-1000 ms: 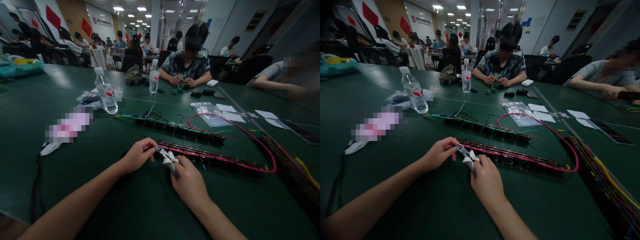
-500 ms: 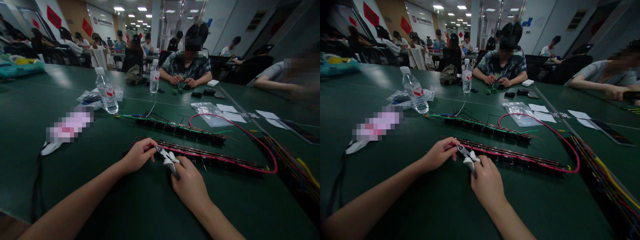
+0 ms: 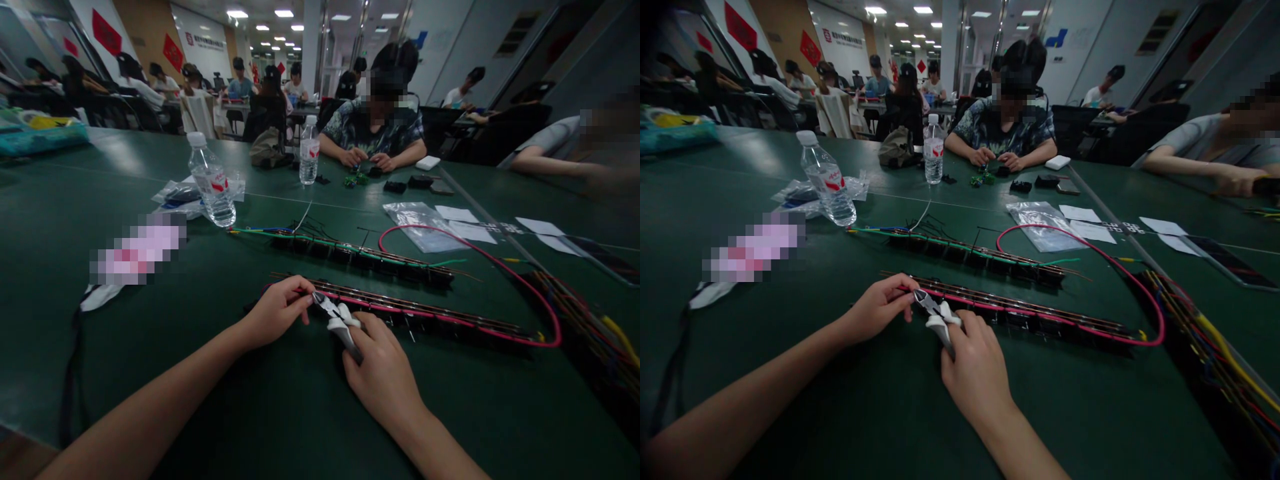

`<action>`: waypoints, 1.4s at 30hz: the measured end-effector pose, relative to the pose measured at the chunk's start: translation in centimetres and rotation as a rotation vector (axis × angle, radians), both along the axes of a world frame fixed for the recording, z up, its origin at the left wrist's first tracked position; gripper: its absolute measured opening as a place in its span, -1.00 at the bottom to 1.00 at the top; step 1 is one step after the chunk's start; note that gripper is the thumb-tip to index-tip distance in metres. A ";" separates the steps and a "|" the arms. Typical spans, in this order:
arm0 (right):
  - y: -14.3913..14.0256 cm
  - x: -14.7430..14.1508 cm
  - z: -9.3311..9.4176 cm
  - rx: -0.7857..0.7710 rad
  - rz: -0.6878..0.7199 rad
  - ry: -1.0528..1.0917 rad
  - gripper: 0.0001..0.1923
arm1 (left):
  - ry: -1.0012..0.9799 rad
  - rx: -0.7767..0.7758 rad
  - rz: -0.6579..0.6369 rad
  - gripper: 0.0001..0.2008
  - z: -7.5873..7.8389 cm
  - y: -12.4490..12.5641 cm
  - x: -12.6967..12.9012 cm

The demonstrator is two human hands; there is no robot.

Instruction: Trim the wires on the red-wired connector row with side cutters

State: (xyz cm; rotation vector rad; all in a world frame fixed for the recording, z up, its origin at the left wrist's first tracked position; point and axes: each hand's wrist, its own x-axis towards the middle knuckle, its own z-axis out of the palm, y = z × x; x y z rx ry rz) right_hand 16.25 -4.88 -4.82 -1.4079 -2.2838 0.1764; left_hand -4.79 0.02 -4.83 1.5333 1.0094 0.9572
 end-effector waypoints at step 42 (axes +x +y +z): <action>0.1 -0.1 -0.4 0.058 0.020 -0.082 -0.73 | 0.018 -0.001 0.004 -0.94 0.0 0.0 0.0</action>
